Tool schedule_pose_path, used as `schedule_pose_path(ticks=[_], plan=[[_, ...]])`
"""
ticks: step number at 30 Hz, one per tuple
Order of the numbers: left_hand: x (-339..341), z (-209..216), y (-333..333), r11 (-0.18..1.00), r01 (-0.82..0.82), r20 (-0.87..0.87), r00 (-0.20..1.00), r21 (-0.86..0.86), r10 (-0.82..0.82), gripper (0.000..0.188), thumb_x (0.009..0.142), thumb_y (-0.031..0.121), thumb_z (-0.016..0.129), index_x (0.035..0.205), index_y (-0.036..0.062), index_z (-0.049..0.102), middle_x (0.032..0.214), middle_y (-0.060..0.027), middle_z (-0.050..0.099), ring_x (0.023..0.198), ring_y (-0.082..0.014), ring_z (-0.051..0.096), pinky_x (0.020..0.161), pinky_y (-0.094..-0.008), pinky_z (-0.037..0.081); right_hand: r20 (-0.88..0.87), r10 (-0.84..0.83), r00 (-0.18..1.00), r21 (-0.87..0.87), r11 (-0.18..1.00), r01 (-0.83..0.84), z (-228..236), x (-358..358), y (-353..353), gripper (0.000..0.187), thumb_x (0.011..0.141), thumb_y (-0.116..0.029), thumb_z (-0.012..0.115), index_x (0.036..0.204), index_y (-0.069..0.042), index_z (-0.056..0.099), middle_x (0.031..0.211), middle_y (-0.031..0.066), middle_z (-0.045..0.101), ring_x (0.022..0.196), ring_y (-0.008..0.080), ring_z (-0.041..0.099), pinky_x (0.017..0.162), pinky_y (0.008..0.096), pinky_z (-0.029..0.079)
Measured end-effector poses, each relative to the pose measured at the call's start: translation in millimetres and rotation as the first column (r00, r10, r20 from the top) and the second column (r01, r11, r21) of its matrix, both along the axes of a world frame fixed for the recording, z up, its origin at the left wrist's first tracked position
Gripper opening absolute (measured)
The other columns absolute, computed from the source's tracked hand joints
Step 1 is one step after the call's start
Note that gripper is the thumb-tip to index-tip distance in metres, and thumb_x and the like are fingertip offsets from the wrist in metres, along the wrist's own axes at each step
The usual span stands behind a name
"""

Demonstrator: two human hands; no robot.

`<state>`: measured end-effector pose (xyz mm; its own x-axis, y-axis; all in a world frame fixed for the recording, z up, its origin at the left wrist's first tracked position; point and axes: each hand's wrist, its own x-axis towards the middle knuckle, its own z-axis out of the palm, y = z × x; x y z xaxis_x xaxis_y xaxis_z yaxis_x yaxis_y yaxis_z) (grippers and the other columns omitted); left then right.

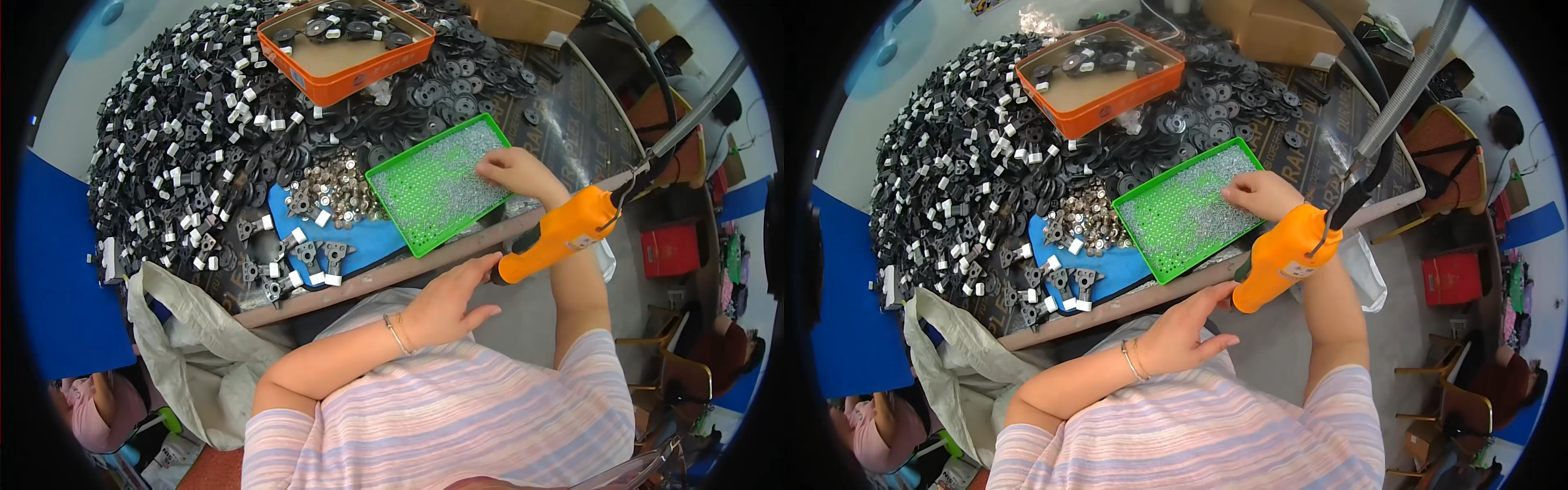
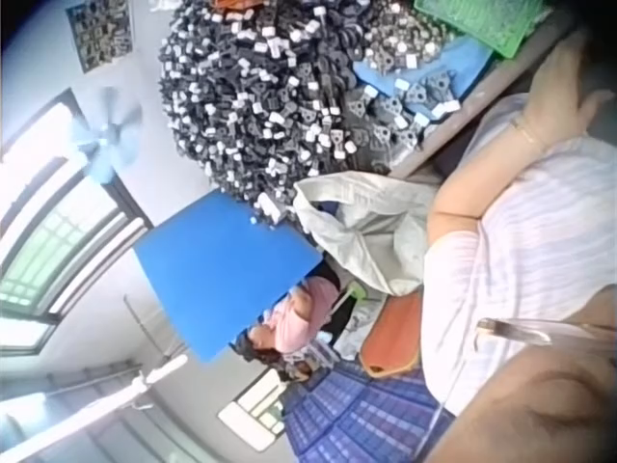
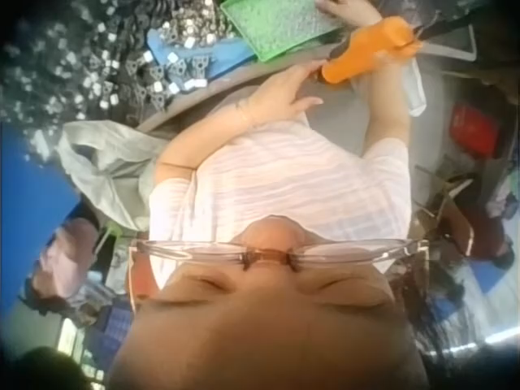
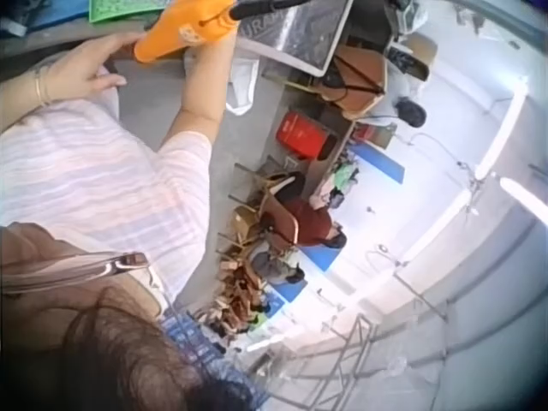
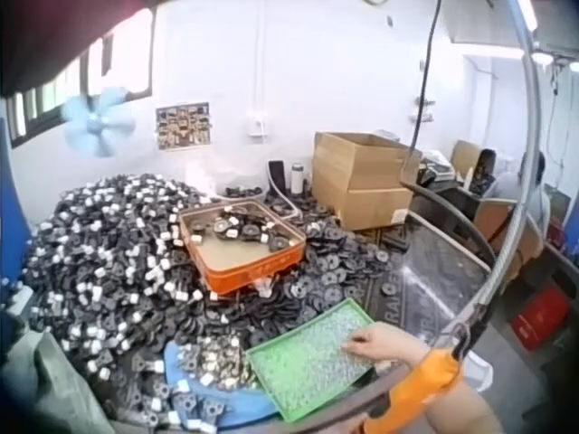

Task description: Assembling small mechanical components using an electric screwdriver at a factory workbench.

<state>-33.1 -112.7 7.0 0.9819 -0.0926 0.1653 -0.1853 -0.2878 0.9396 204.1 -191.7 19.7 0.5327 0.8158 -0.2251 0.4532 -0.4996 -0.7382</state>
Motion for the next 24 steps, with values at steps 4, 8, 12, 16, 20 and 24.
schedule_pose_path(ticks=[4,8,12,16,20,24], plan=[[0.9,-2.0,-2.3,0.996,-0.046,0.025,0.999,-0.077,0.048,0.062,0.076,0.021,0.069,0.125,-0.0001,0.038,0.109,-0.0142,0.053,0.094,-0.0241,0.055,0.079,-0.0320,0.046,-0.252,0.137,0.958,-0.281,0.937,-0.208,-2.8,-1.7,27.3,0.024,0.084,-0.025,0.056,0.085,-0.002,0.065,0.073,0.0047,0.063,0.062,0.0106,0.061,0.056,0.0235,0.049],[1.2,-2.5,-4.3,0.986,-0.019,-0.032,0.999,-0.163,0.014,0.051,0.076,0.018,0.068,0.118,0.0015,0.044,0.105,-0.0135,0.054,0.092,-0.0257,0.055,0.078,-0.0327,0.045,-0.463,0.246,0.852,-0.330,0.844,-0.423,-5.0,-26.3,57.5,0.024,0.085,-0.025,0.055,0.089,-0.003,0.065,0.076,0.0057,0.065,0.067,0.0121,0.064,0.059,0.0239,0.051],[0.2,-5.4,-2.7,0.994,-0.030,-0.015,0.999,-0.108,0.028,0.048,0.077,0.016,0.068,0.116,0.0010,0.046,0.102,-0.0113,0.055,0.087,-0.0221,0.056,0.076,-0.0305,0.046,-0.524,0.387,0.759,-0.274,0.767,-0.581,-10.1,-51.3,80.4,0.023,0.086,-0.024,0.054,0.091,-0.003,0.063,0.080,0.0066,0.066,0.070,0.0133,0.065,0.061,0.0248,0.052],[-0.1,-7.9,-2.9,0.991,-0.023,0.003,1.000,-0.134,0.024,0.047,0.078,0.015,0.068,0.116,0.0008,0.045,0.102,-0.0116,0.056,0.086,-0.0224,0.056,0.076,-0.0301,0.046,-0.568,0.367,0.737,-0.156,0.831,-0.534,-22.1,-59.4,83.1,0.023,0.087,-0.022,0.052,0.091,-0.002,0.062,0.084,0.0085,0.066,0.075,0.0153,0.065,0.064,0.0256,0.052],[-2.1,-5.8,-3.0,0.986,-0.022,-0.023,1.000,-0.167,0.018,0.044,0.078,0.015,0.066,0.114,0.0019,0.046,0.102,-0.0134,0.056,0.090,-0.0274,0.056,0.078,-0.0331,0.045,-0.592,0.275,0.757,-0.171,0.876,-0.452,-11.6,-41.6,56.6,0.024,0.087,-0.023,0.052,0.095,-0.003,0.063,0.088,0.0072,0.065,0.081,0.0136,0.064,0.065,0.0249,0.052],[-2.6,-5.5,-4.8,0.985,-0.016,-0.028,1.000,-0.169,0.012,0.040,0.078,0.016,0.065,0.112,0.0033,0.047,0.103,-0.0151,0.055,0.093,-0.0325,0.055,0.080,-0.0360,0.044,-0.493,0.206,0.845,-0.289,0.878,-0.382,-7.4,-26.3,47.1,0.025,0.086,-0.024,0.053,0.096,-0.004,0.064,0.086,0.0060,0.065,0.077,0.0123,0.064,0.065,0.0240,0.052]])
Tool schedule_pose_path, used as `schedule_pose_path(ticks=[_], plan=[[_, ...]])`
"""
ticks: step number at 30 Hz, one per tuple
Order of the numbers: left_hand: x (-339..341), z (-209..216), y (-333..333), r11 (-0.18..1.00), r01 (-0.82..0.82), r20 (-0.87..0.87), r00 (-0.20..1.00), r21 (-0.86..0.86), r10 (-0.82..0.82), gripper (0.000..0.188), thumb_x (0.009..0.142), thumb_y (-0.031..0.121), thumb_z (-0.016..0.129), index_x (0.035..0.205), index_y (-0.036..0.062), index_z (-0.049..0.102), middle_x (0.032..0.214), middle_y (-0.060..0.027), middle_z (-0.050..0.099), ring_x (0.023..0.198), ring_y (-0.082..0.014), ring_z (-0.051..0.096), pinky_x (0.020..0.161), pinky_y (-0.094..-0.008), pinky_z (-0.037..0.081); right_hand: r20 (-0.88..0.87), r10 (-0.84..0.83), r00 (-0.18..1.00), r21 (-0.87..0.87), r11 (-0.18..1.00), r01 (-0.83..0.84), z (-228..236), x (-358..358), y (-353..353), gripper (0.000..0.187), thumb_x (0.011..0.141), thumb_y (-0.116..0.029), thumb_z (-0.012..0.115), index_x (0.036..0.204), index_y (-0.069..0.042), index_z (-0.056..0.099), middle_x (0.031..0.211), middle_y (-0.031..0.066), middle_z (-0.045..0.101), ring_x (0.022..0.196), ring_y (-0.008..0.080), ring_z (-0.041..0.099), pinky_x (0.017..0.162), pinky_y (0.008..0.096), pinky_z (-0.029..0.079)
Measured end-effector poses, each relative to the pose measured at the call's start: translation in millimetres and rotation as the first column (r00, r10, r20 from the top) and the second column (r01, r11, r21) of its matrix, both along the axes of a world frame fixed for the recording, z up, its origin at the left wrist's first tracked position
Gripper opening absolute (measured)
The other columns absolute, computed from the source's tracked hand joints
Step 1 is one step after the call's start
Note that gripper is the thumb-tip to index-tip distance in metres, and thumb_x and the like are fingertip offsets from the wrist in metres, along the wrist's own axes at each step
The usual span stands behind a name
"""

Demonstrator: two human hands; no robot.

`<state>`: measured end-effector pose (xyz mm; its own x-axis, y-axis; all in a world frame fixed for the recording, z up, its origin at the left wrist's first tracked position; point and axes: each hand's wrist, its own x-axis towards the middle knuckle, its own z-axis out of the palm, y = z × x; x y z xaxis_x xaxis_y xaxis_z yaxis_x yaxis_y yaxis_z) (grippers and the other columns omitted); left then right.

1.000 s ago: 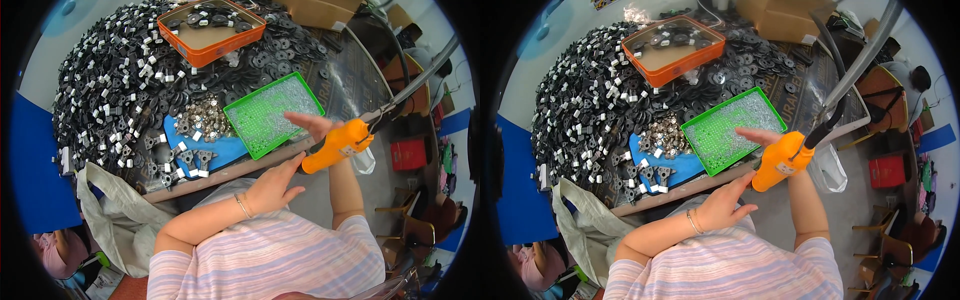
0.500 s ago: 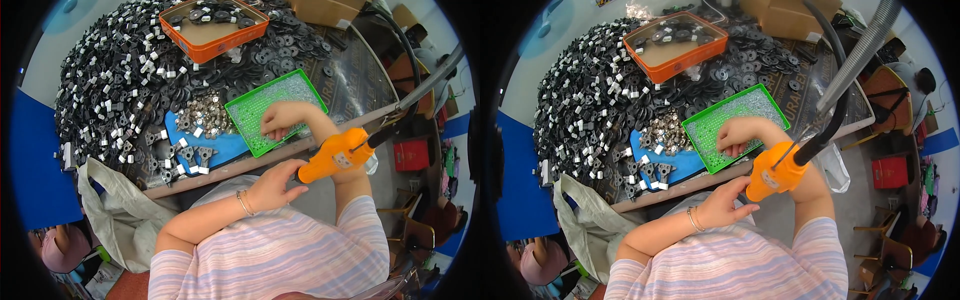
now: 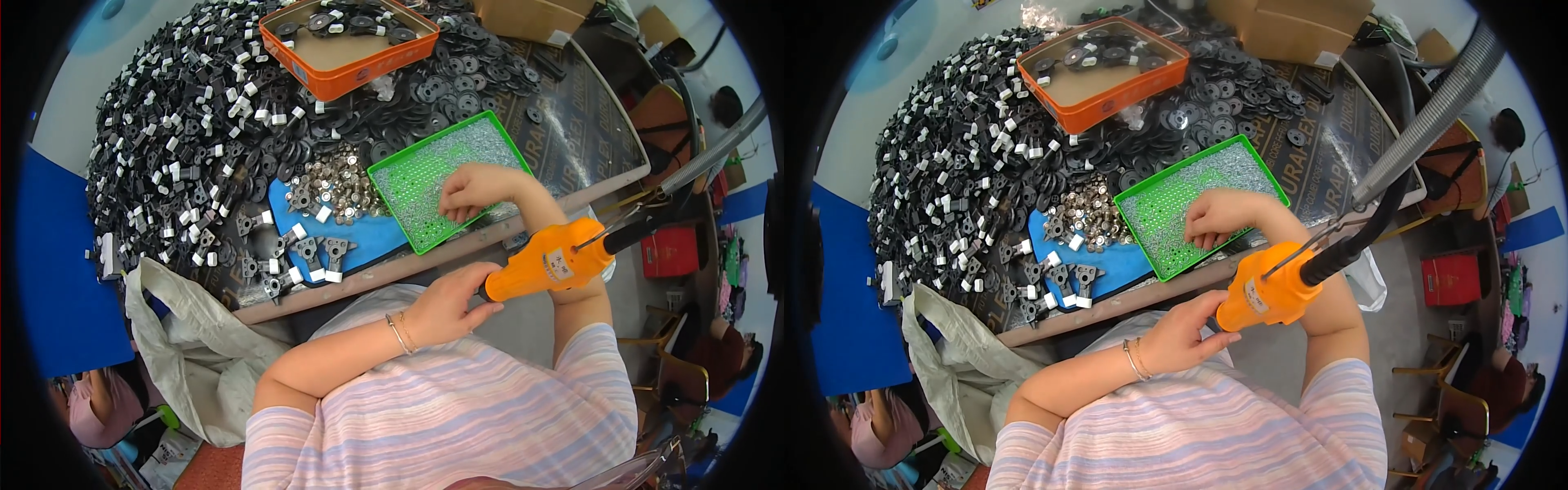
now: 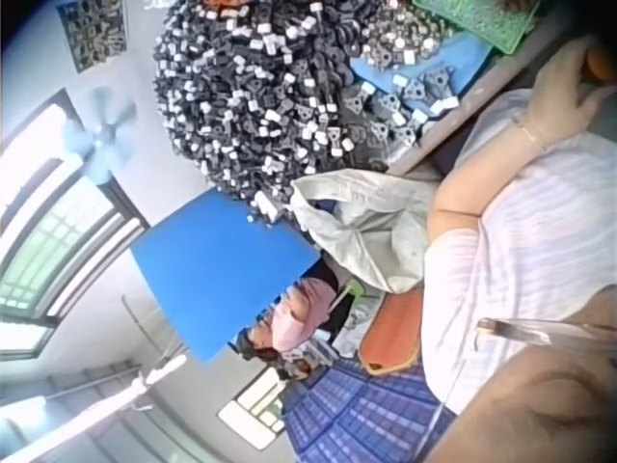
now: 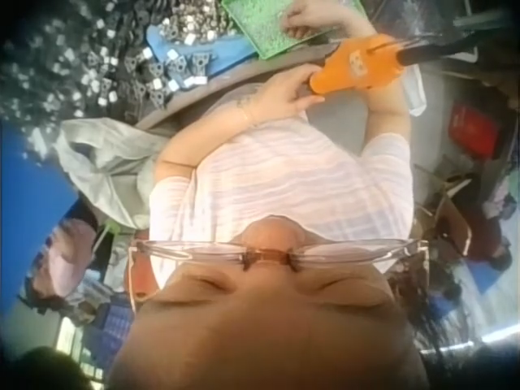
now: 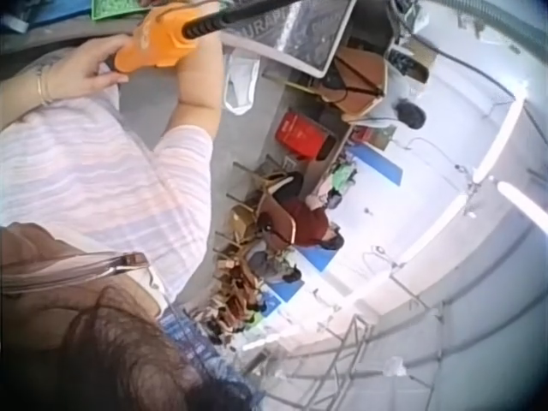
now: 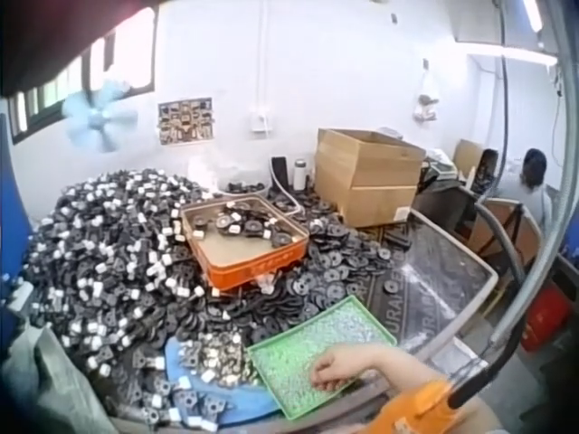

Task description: Assembling small mechanical components using an electric screwdriver at a factory workbench.

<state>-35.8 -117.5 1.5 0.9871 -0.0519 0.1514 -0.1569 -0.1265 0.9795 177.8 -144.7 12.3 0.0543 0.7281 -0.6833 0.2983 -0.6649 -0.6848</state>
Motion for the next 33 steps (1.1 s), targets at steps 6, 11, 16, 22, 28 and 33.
schedule_pose_path(ticks=[6,11,16,22,28,33], plan=[[-0.3,-2.2,-0.4,0.998,0.000,0.045,0.999,0.071,-0.003,0.047,0.078,0.016,0.067,0.117,0.0012,0.044,0.104,-0.0128,0.056,0.090,-0.0256,0.058,0.078,-0.0315,0.046,-0.123,0.101,0.987,0.090,0.992,-0.090,-11.2,-33.2,24.3,0.024,0.086,-0.025,0.054,0.093,-0.004,0.063,0.084,0.0058,0.065,0.074,0.0125,0.063,0.064,0.0242,0.051],[-1.4,-1.9,0.3,0.998,-0.005,0.010,1.000,0.055,0.005,0.047,0.078,0.015,0.067,0.117,0.0013,0.044,0.104,-0.0126,0.056,0.090,-0.0249,0.058,0.077,-0.0314,0.047,-0.168,-0.188,0.968,0.176,0.960,0.217,-11.9,-14.7,14.2,0.025,0.087,-0.028,0.055,0.094,-0.005,0.061,0.087,0.0055,0.064,0.077,0.0131,0.063,0.066,0.0251,0.051],[0.7,-1.7,-1.7,1.000,0.017,0.012,1.000,0.026,-0.018,0.047,0.079,0.014,0.066,0.117,0.0014,0.044,0.104,-0.0128,0.056,0.089,-0.0252,0.058,0.077,-0.0315,0.047,-0.072,-0.037,0.997,0.178,0.983,0.050,-4.9,-4.2,4.8,0.029,0.088,-0.027,0.054,0.103,-0.003,0.059,0.086,0.0023,0.063,0.076,0.0101,0.061,0.064,0.0218,0.049],[0.3,-1.5,-0.1,0.997,0.024,0.030,0.999,0.071,-0.026,0.046,0.078,0.014,0.066,0.117,0.0015,0.044,0.105,-0.0133,0.056,0.089,-0.0263,0.058,0.077,-0.0326,0.047,-0.188,-0.190,0.964,0.251,0.939,0.234,-22.6,-34.7,30.2,0.023,0.087,-0.021,0.055,0.097,-0.001,0.060,0.082,0.0052,0.063,0.071,0.0116,0.062,0.061,0.0232,0.050],[0.1,-1.8,-0.2,0.995,-0.016,0.070,0.997,0.099,0.009,0.046,0.079,0.016,0.066,0.117,0.0022,0.044,0.103,-0.0133,0.056,0.088,-0.0276,0.058,0.075,-0.0328,0.047,-0.133,0.020,0.991,0.145,0.989,0.000,-18.4,-27.1,7.8,0.020,0.086,-0.021,0.055,0.090,-0.002,0.060,0.080,0.0070,0.063,0.072,0.0138,0.064,0.062,0.0241,0.052],[-0.1,-0.9,-1.8,0.997,0.007,0.028,1.000,0.078,-0.009,0.047,0.079,0.016,0.066,0.117,0.0023,0.044,0.104,-0.0135,0.056,0.088,-0.0280,0.058,0.075,-0.0327,0.047,0.008,-0.148,0.989,0.211,0.967,0.143,-11.2,-24.0,13.1,0.021,0.085,-0.021,0.057,0.091,-0.002,0.062,0.080,0.0051,0.063,0.070,0.0115,0.062,0.063,0.0237,0.051]])
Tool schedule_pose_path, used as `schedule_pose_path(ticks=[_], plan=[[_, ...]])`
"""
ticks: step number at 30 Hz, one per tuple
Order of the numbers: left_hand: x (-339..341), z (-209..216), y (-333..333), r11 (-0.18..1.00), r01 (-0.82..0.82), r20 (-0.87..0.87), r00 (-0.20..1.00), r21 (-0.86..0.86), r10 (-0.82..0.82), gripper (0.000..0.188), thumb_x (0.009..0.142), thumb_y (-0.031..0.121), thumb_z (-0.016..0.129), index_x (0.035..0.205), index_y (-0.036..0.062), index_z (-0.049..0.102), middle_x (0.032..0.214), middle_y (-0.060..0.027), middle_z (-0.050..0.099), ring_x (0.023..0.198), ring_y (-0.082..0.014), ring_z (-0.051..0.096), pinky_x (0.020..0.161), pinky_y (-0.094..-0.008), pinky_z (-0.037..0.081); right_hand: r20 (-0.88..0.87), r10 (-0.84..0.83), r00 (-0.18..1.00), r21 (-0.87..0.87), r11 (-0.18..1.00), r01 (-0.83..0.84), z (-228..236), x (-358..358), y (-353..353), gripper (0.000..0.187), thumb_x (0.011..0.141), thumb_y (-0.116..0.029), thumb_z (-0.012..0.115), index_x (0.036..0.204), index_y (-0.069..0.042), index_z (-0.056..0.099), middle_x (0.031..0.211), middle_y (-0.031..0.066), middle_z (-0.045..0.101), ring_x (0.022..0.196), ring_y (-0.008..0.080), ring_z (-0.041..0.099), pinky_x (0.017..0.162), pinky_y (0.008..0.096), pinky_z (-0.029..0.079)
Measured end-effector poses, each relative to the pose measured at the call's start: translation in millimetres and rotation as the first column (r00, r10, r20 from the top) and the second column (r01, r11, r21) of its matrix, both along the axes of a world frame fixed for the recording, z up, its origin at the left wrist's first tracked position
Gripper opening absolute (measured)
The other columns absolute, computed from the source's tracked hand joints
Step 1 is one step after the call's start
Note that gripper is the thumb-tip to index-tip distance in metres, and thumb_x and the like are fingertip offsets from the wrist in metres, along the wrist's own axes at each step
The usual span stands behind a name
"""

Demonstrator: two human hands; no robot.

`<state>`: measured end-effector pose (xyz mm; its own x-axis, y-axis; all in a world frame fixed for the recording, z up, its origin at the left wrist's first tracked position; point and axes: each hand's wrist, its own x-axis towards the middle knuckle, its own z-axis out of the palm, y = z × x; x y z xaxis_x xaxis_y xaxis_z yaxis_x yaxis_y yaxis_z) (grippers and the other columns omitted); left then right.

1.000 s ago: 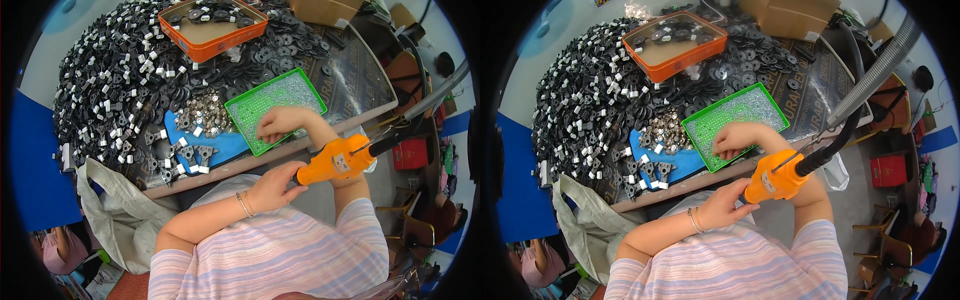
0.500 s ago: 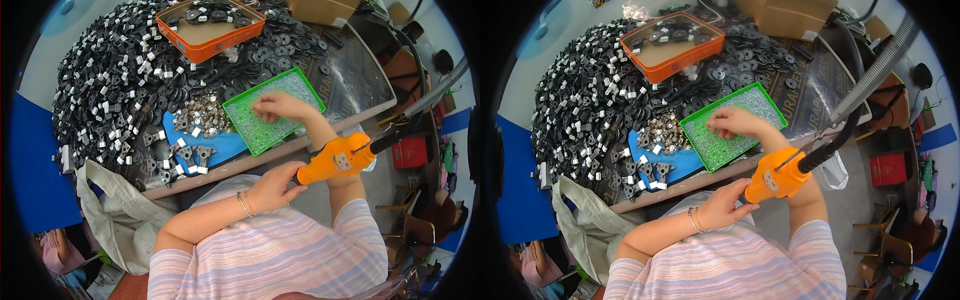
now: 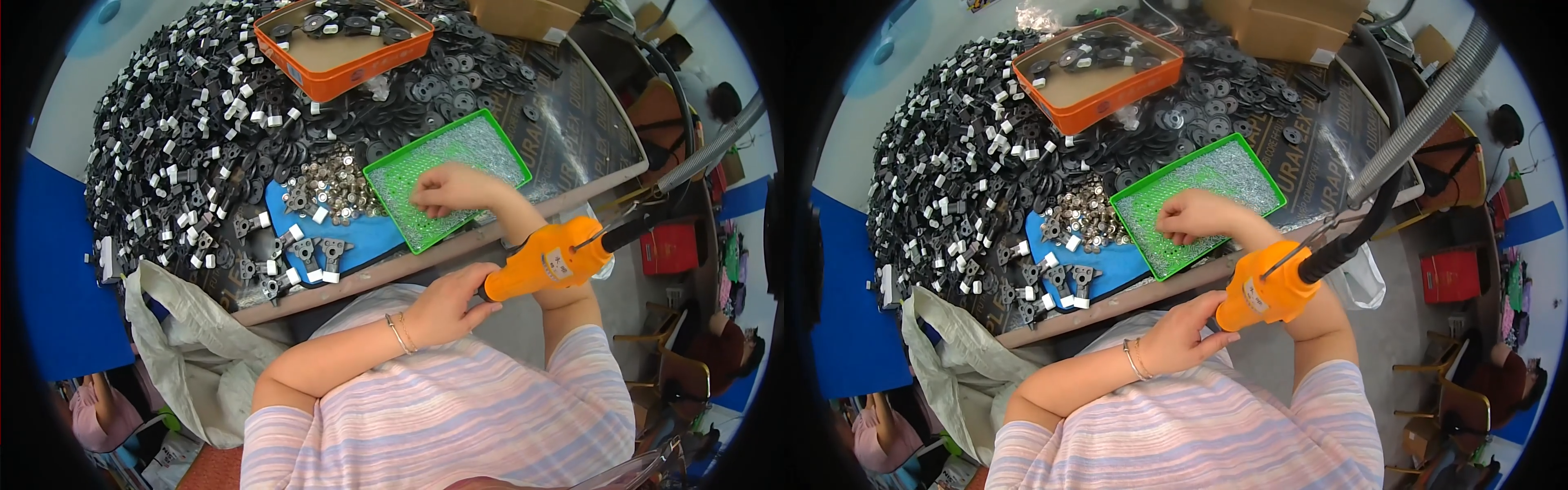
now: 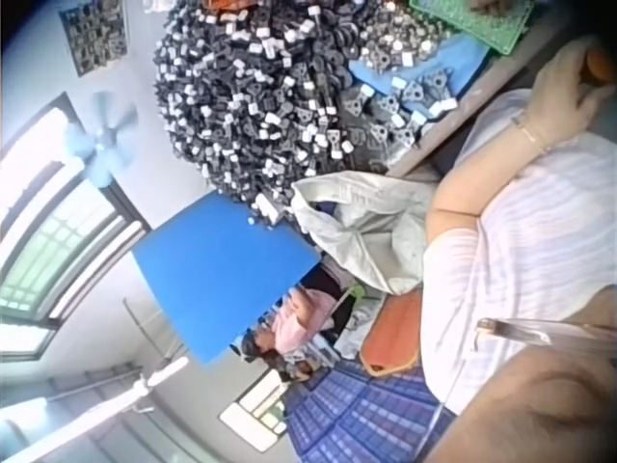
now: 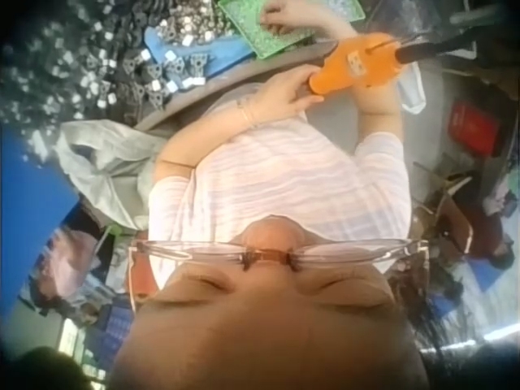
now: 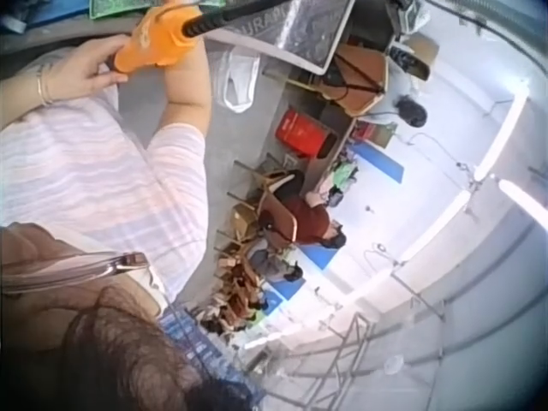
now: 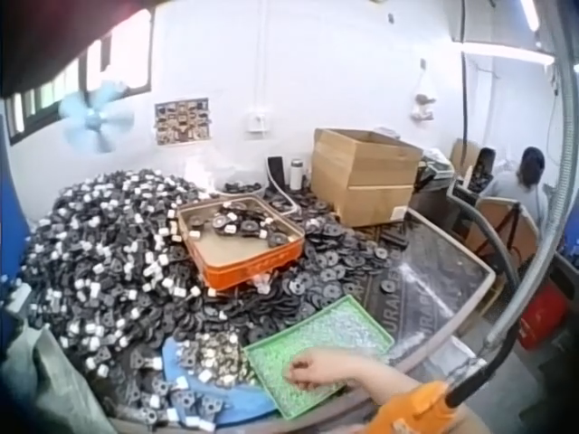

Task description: Assembling small mechanical components using an electric screwdriver at a factory workbench.

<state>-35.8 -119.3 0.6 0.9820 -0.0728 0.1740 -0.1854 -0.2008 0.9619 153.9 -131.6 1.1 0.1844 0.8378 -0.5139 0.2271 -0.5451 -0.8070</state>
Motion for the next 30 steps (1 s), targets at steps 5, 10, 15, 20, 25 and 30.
schedule_pose_path(ticks=[5,10,15,20,25,30], plan=[[-1.1,-1.5,1.1,1.000,0.014,0.021,1.000,0.012,-0.014,0.047,0.079,0.017,0.066,0.117,0.0021,0.044,0.104,-0.0138,0.056,0.088,-0.0285,0.058,0.076,-0.0329,0.047,-0.147,0.094,0.985,0.035,0.995,-0.090,-6.0,-18.6,4.9,0.020,0.085,-0.020,0.057,0.092,-0.002,0.061,0.079,0.0048,0.063,0.071,0.0112,0.061,0.063,0.0240,0.051],[-2.0,-1.2,-1.6,1.000,-0.003,0.022,1.000,0.006,0.003,0.047,0.079,0.017,0.066,0.117,0.0020,0.044,0.104,-0.0142,0.056,0.089,-0.0292,0.058,0.076,-0.0337,0.047,0.098,-0.005,0.995,-0.060,0.998,0.011,9.5,6.0,-4.9,0.020,0.084,-0.021,0.059,0.092,-0.003,0.061,0.078,0.0047,0.063,0.069,0.0111,0.061,0.061,0.0244,0.051],[-0.8,2.9,-1.9,1.000,0.017,-0.044,0.999,-0.026,-0.018,0.042,0.077,0.015,0.065,0.112,0.0028,0.045,0.103,-0.0163,0.055,0.093,-0.0351,0.054,0.078,-0.0383,0.044,-0.058,0.101,0.993,0.141,0.986,-0.092,-11.0,-13.3,-0.9,0.021,0.085,-0.020,0.057,0.095,-0.002,0.059,0.080,0.0040,0.062,0.070,0.0112,0.060,0.063,0.0241,0.050],[-0.5,2.6,-0.5,1.000,0.026,-0.023,0.999,0.000,-0.026,0.043,0.077,0.015,0.065,0.113,0.0027,0.045,0.104,-0.0165,0.055,0.094,-0.0352,0.054,0.079,-0.0382,0.045,-0.052,0.091,0.995,0.046,0.995,-0.089,-1.7,3.8,-22.6,0.021,0.087,-0.018,0.053,0.101,-0.002,0.058,0.085,0.0053,0.062,0.074,0.0111,0.060,0.066,0.0249,0.050],[0.9,-1.1,-0.5,0.999,-0.037,-0.005,0.999,-0.012,0.037,0.045,0.077,0.015,0.065,0.114,0.0010,0.043,0.109,-0.0189,0.053,0.098,-0.0349,0.053,0.081,-0.0383,0.044,-0.552,0.086,0.830,0.501,0.829,0.247,38.4,5.5,-66.7,0.049,0.089,-0.039,0.047,0.115,0.003,0.051,0.106,0.0140,0.058,0.094,0.0202,0.059,0.080,0.0322,0.048],[3.1,-6.8,2.0,0.985,-0.097,0.139,0.987,0.145,0.077,0.047,0.076,0.015,0.066,0.113,-0.0015,0.042,0.109,-0.0207,0.049,0.101,-0.0357,0.050,0.084,-0.0379,0.043,-0.701,0.128,0.702,0.556,0.714,0.425,40.2,-33.9,-106.0,0.066,0.074,-0.039,0.069,0.115,0.008,0.049,0.086,0.0170,0.063,0.083,0.0233,0.063,0.072,0.0327,0.050]])
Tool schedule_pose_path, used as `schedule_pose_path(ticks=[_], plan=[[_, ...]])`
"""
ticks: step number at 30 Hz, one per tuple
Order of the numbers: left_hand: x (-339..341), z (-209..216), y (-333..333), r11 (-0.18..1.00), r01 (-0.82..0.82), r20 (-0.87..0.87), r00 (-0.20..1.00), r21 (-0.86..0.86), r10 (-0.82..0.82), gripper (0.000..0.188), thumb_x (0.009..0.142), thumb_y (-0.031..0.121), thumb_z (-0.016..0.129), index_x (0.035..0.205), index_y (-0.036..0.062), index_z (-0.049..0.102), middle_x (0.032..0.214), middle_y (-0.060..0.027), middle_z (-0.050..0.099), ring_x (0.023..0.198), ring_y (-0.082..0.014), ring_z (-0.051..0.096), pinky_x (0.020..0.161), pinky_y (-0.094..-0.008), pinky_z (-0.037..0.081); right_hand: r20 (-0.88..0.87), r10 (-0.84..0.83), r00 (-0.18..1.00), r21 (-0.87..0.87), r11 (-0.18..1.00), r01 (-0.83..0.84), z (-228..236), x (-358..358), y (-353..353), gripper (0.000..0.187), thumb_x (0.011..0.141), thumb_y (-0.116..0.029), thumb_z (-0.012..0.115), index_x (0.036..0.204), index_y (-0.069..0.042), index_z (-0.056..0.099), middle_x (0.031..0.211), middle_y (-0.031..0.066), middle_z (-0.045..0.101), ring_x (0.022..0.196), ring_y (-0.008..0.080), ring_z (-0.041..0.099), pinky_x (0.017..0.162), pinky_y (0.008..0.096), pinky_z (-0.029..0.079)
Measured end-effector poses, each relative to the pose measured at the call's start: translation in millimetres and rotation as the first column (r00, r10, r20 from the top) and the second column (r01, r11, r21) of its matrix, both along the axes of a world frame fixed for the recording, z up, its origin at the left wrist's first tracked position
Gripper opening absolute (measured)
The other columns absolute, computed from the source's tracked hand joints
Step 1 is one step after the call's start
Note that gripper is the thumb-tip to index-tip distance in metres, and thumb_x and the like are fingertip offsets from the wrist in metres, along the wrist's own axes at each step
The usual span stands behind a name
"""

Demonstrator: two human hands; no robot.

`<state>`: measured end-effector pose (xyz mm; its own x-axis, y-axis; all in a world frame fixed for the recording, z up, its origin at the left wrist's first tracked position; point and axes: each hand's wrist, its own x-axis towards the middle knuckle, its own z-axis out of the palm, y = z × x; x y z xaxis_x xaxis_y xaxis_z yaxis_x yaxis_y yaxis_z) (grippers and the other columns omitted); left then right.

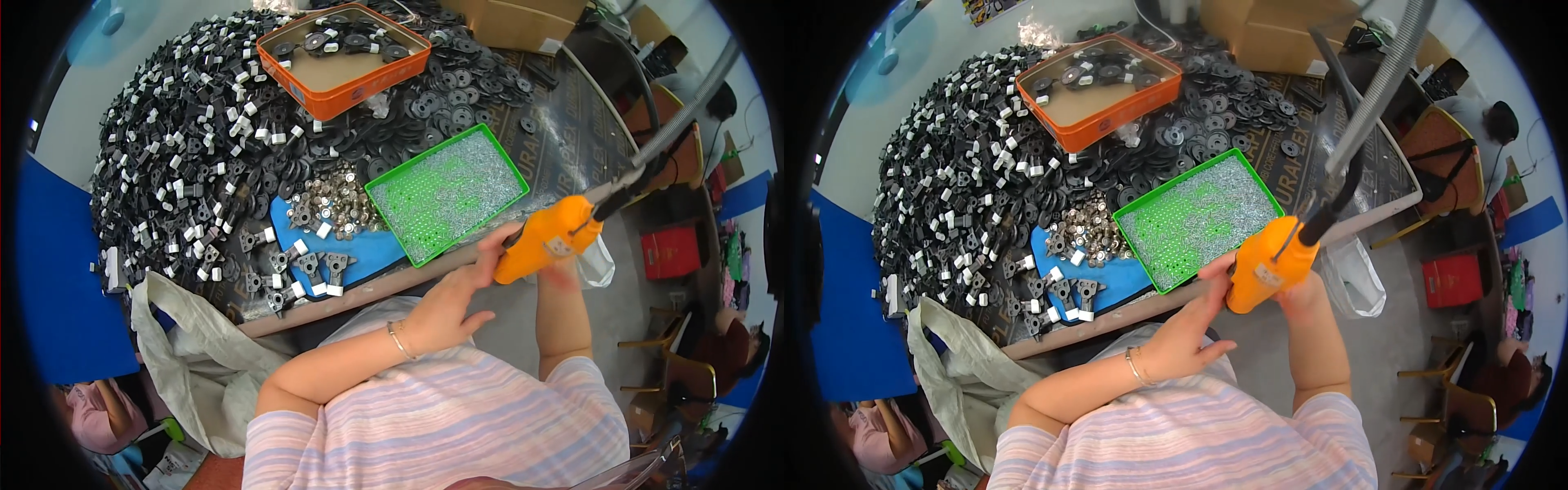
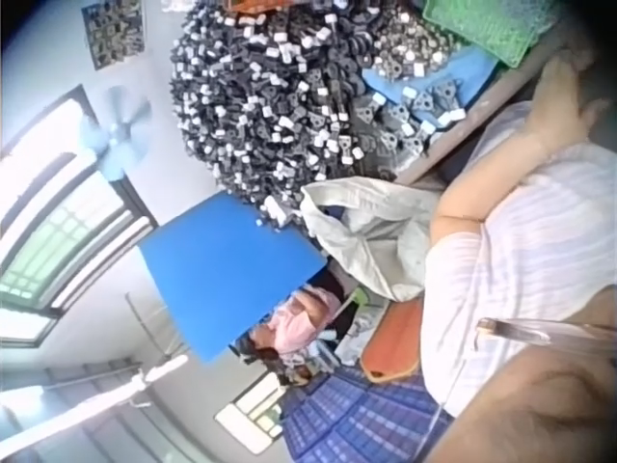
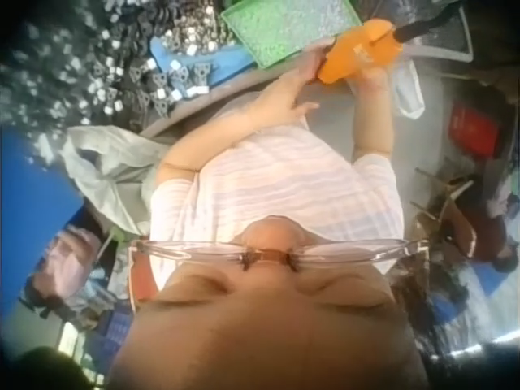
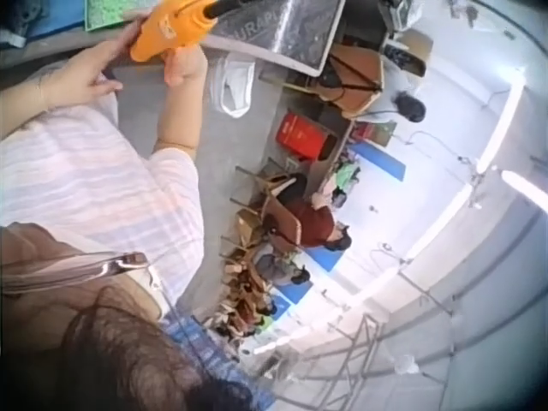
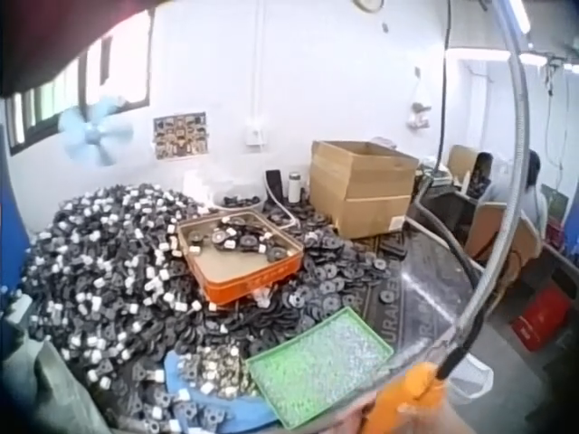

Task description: Assembling small mechanical components using an electric screwdriver at a factory workbench.

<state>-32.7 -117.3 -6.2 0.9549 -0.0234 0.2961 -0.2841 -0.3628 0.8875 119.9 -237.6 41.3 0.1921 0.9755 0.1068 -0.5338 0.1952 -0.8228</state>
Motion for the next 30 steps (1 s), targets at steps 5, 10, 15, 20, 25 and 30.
schedule_pose_path(ticks=[5,10,15,20,25,30], plan=[[-24.7,-17.1,41.1,0.925,-0.378,-0.329,0.878,-0.034,0.347,0.052,0.074,0.011,0.068,0.115,-0.0014,0.038,0.107,-0.0177,0.047,0.104,-0.0292,0.049,0.084,-0.0358,0.043,0.512,-0.443,0.736,0.012,0.860,0.510,-7.5,5.1,-33.1,0.055,0.061,-0.010,0.077,0.108,0.002,0.050,0.071,0.0059,0.055,0.061,0.0138,0.054,0.057,0.0251,0.044],[4.1,-26.0,66.9,0.736,-0.612,-0.478,0.758,-0.290,0.443,0.061,0.080,0.006,0.062,0.124,-0.0045,0.022,0.117,-0.0193,0.042,0.109,-0.0261,0.046,0.090,-0.0356,0.043,0.575,-0.758,0.308,0.099,0.438,0.894,-8.2,30.1,-53.5,0.049,0.068,-0.001,0.067,0.114,-0.001,0.049,0.083,0.0016,0.052,0.074,0.0086,0.050,0.064,0.0197,0.039],[28.0,-28.3,73.4,0.677,-0.679,-0.632,0.663,-0.282,0.402,0.054,0.083,0.003,0.055,0.125,-0.0047,0.022,0.109,-0.0145,0.049,0.095,-0.0206,0.053,0.081,-0.0322,0.045,0.521,-0.820,0.237,0.130,0.350,0.928,-7.7,37.5,-54.9,0.044,0.069,0.005,0.065,0.110,0.000,0.052,0.083,0.0003,0.054,0.076,0.0076,0.051,0.070,0.0205,0.041],[28.8,14.2,84.4,0.678,-0.657,-0.555,0.715,-0.328,0.424,0.050,0.084,0.007,0.055,0.124,-0.0019,0.026,0.103,-0.0113,0.051,0.084,-0.0160,0.053,0.068,-0.0274,0.046,0.572,-0.765,0.296,0.129,0.440,0.888,-11.2,31.6,-64.9,0.045,0.068,0.002,0.067,0.111,-0.001,0.052,0.085,0.0007,0.054,0.077,0.0083,0.051,0.070,0.0208,0.041],[53.6,41.0,102.1,0.745,-0.609,-0.498,0.752,-0.272,0.433,0.050,0.083,0.010,0.058,0.122,-0.0025,0.028,0.100,-0.0114,0.052,0.078,-0.0159,0.055,0.058,-0.0266,0.048,0.494,-0.818,0.293,0.118,0.397,0.910,-16.1,34.7,-58.2,0.040,0.068,0.005,0.068,0.106,0.001,0.055,0.081,-0.0001,0.054,0.074,0.0068,0.052,0.066,0.0199,0.042],[57.8,43.4,102.6,0.722,-0.597,-0.469,0.779,-0.350,0.417,0.047,0.084,0.009,0.057,0.119,-0.0042,0.030,0.100,-0.0135,0.052,0.078,-0.0176,0.057,0.059,-0.0284,0.052,0.512,-0.812,0.280,0.145,0.402,0.904,-14.7,33.9,-59.2,0.037,0.069,0.005,0.067,0.104,0.000,0.056,0.080,-0.0005,0.055,0.074,0.0066,0.052,0.065,0.0196,0.042]])
